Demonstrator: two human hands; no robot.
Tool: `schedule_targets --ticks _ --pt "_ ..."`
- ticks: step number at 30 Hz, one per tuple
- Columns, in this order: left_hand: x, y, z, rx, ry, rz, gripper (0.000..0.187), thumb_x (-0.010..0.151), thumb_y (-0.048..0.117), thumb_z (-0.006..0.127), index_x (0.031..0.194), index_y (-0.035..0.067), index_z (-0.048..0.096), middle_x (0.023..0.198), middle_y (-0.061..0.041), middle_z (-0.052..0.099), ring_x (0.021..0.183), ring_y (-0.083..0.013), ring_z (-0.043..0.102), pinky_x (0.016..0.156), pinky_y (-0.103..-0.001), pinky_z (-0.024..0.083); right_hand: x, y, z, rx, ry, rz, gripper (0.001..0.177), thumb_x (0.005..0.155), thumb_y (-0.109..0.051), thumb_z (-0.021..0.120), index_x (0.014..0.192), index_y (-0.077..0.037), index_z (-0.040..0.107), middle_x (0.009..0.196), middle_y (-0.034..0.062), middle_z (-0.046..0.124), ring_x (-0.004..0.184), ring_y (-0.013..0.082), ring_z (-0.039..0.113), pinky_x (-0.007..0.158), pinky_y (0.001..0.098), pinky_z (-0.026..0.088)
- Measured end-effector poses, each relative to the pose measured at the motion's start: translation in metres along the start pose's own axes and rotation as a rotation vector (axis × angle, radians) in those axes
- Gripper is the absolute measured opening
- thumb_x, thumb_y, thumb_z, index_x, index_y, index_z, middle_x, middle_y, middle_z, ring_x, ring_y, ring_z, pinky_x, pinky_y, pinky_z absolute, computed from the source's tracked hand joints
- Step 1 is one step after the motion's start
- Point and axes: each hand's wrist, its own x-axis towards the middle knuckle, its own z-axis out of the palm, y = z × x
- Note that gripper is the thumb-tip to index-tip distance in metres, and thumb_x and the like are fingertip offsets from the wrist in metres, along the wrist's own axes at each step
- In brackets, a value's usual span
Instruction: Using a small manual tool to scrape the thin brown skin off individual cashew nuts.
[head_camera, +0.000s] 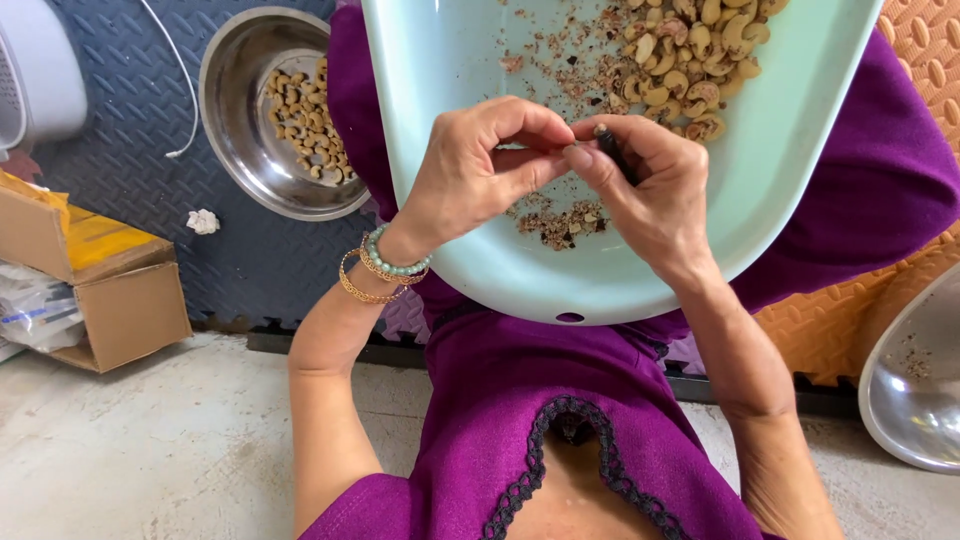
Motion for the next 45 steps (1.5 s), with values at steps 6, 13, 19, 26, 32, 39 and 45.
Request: schedule_targets --ticks 6,13,19,26,32,39,45 --pt "-0.01 -0.018 -0.007 -0.247 -0.023 -0.122 0.026 0.09 -0.002 0.078 0.113 0.007 0.07 0.105 -0.007 0.076 0.093 -0.0122 0.074 0.089 -0.02 0.063 0.003 -0.002 0.0 0.013 -0.026 -0.012 0.015 0.103 0.0 0.069 0.116 0.006 0.069 0.079 0.0064 0.066 0.055 0.0073 0.043 0.046 0.0197 0.033" --pt "-0.017 -0.04 -0.005 -0.481 -0.01 -0.209 0.031 0.089 0.004 0.082 0.117 0.005 0.069 0.103 -0.008 0.074 0.098 -0.0111 0.072 0.089 -0.027 0.064 0.004 -0.008 0.001 -0.069 -0.022 -0.01 0.009 0.103 0.002 0.071 0.112 0.003 0.074 0.083 0.0138 0.071 0.065 0.01 0.055 0.057 0.0206 0.045" --pt "-0.016 -0.031 -0.005 -0.296 0.027 -0.102 0.025 0.092 0.003 0.079 0.116 0.006 0.071 0.103 -0.009 0.073 0.099 -0.0143 0.073 0.088 -0.028 0.064 0.011 -0.02 -0.002 -0.234 -0.01 -0.196 0.011 0.102 0.008 0.074 0.113 0.009 0.072 0.092 0.0219 0.074 0.076 0.0266 0.071 0.064 0.0335 0.056" --pt "-0.014 -0.022 -0.015 -0.174 -0.003 -0.034 0.03 0.09 0.001 0.081 0.118 0.006 0.07 0.103 -0.01 0.073 0.091 -0.0144 0.072 0.083 -0.024 0.062 0.022 -0.027 -0.006 -0.391 -0.111 -0.312 0.015 0.099 0.013 0.078 0.113 0.013 0.073 0.087 0.0228 0.074 0.063 0.0249 0.062 0.052 0.033 0.048" --pt "-0.011 -0.016 -0.022 -0.132 -0.023 -0.01 0.031 0.09 0.003 0.08 0.119 0.006 0.068 0.103 -0.007 0.074 0.088 -0.0129 0.074 0.084 -0.02 0.064 0.028 -0.035 -0.005 -0.453 -0.119 -0.329 0.02 0.097 0.012 0.084 0.115 0.011 0.075 0.089 0.0165 0.076 0.057 0.0137 0.056 0.047 0.0246 0.041" --pt "-0.01 -0.012 -0.02 -0.055 0.056 0.036 0.03 0.088 -0.001 0.082 0.114 0.004 0.067 0.105 -0.007 0.073 0.091 -0.0142 0.073 0.09 -0.024 0.065 0.025 -0.04 -0.006 -0.309 -0.077 -0.23 0.027 0.098 0.012 0.086 0.119 0.013 0.069 0.101 0.0179 0.077 0.077 0.0167 0.067 0.064 0.024 0.05" --pt "-0.012 -0.011 -0.017 -0.031 0.023 0.053 0.036 0.088 -0.003 0.082 0.12 0.005 0.067 0.108 -0.009 0.073 0.091 -0.0155 0.073 0.091 -0.025 0.065 0.023 -0.034 -0.006 -0.301 -0.05 -0.233 0.027 0.094 0.014 0.089 0.115 0.011 0.073 0.093 0.0146 0.075 0.065 0.0131 0.057 0.056 0.0232 0.043"
